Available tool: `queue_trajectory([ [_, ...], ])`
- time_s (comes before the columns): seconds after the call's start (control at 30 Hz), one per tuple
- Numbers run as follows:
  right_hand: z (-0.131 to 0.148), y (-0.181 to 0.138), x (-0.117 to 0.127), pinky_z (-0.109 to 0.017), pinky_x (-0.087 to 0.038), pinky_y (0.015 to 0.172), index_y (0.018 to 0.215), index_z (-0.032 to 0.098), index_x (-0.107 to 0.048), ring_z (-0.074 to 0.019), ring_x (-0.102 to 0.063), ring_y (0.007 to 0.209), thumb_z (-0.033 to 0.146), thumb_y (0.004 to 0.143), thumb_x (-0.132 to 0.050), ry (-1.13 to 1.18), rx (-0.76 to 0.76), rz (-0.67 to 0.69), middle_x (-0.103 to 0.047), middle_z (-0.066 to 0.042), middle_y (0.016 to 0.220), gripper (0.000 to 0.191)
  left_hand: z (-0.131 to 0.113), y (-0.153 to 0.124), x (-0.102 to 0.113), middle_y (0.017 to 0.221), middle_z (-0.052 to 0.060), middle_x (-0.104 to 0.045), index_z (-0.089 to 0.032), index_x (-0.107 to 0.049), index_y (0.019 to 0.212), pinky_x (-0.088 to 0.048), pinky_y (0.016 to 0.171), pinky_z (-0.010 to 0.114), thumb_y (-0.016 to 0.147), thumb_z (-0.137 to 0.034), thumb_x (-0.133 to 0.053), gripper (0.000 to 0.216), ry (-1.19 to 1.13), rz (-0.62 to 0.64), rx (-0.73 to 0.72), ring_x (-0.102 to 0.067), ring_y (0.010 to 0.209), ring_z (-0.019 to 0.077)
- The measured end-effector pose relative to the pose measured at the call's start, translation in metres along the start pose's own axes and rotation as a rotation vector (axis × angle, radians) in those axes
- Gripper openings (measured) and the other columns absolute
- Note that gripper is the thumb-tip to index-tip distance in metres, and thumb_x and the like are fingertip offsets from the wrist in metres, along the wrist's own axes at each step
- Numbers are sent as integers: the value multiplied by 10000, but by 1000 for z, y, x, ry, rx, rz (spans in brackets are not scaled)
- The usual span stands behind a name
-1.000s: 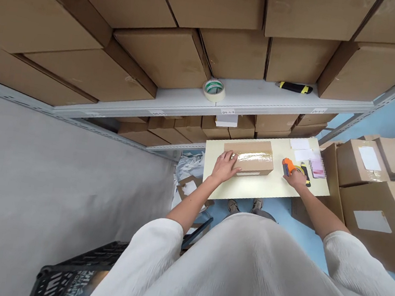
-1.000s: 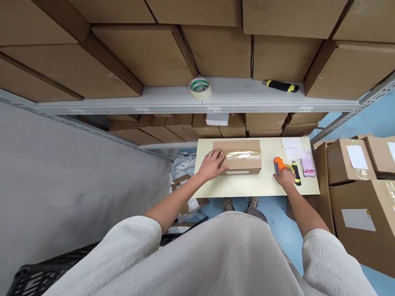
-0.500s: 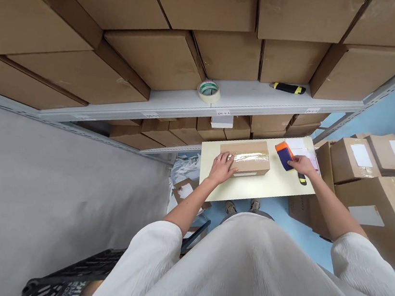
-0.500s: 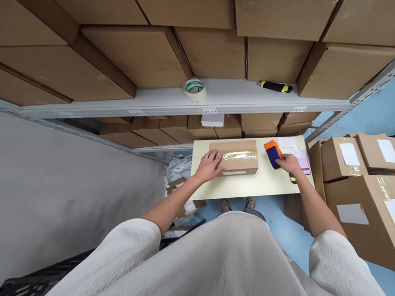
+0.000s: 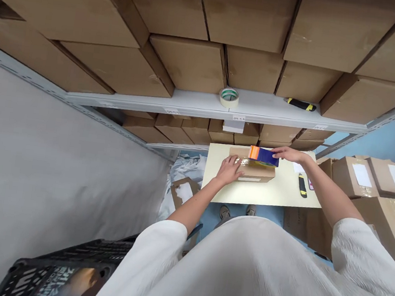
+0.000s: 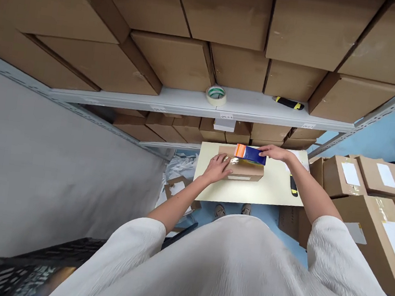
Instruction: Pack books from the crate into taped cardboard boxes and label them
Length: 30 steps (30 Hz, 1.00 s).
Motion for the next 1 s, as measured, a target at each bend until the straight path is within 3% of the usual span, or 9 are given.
queue_trajectory([
  [0.17, -5, 25, 1, -463, -561, 1084, 1224, 246, -834, -346, -702, 1232, 520, 915, -699, -133, -35, -94, -811, -83, 1316, 434, 1, -1, -1, 1723, 197, -447, -198, -550, 1639, -341, 1303, 585, 1009, -490, -653, 702, -31, -9, -3, -375, 1586, 417],
  [0.23, -5, 24, 1, -447, -567, 1066, 1226, 245, -811, -349, -709, 1221, 584, 912, -704, -189, -17, -59, -807, -89, 1308, 474, 2, 0, -2, 1723, 199, -446, -192, -546, 1643, -335, 1307, 585, 1008, -495, -653, 712, -43, -7, -3, -370, 1589, 420],
  [0.33, -3, 18, -3, -440, -594, 963, 1260, 247, -759, -368, -725, 1141, 680, 783, -841, -316, -28, 34, -798, -112, 1243, 649, 4, 0, -3, 1719, 196, -451, -204, -546, 1646, -326, 1311, 591, 999, -490, -667, 718, -52, -13, -8, -371, 1588, 421],
  [0.43, -1, 14, -7, -458, -581, 941, 1255, 256, -709, -394, -701, 1134, 646, 622, -969, -475, -24, -3, -771, -122, 1190, 788, 4, -1, -4, 1718, 191, -455, -217, -549, 1645, -331, 1304, 599, 993, -479, -675, 713, -56, -21, -8, -373, 1587, 424],
  [0.6, 1, 16, -17, -407, -543, 886, 1103, 263, -656, -359, -662, 1109, 475, 665, -930, -627, 93, -55, -763, -98, 1113, 559, 3, -2, -1, 1720, 191, -450, -205, -552, 1638, -340, 1301, 578, 981, -451, -691, 716, -61, -17, -4, -370, 1593, 418],
  [0.73, 3, 17, -21, -347, -509, 768, 1047, 252, -645, -313, -692, 1003, 397, 700, -874, -667, 124, -50, -775, -82, 1027, 440, 3, 0, 9, 1646, 159, -559, -225, -545, 1644, -407, 1250, 559, 998, -329, -620, 659, -164, -33, 46, -462, 1531, 386],
  [0.9, 6, 15, -23, -320, -488, 707, 1054, 245, -673, -269, -723, 873, 340, 712, -852, -658, 123, -59, -800, -59, 979, 398, -4, 11, 29, 1448, 118, -734, -238, -741, 1401, -481, 1181, 529, 1059, -315, -529, 410, -424, -172, 188, -627, 1364, 338],
  [1.0, 4, 15, -23, -316, -498, 705, 1059, 249, -681, -266, -729, 861, 319, 710, -856, -644, 124, -64, -807, -55, 981, 397, -15, 22, 31, 1260, 105, -814, -206, -811, 1169, -558, 1073, 421, 1054, -355, -556, 317, -739, -143, 234, -730, 1170, 280],
])
Point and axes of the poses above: each hand's wrist, its own y-axis towards the middle knuckle, its own x-axis out of the back of the hand, z = x × y, the point moved 3 cm from there along y, towards the middle knuckle
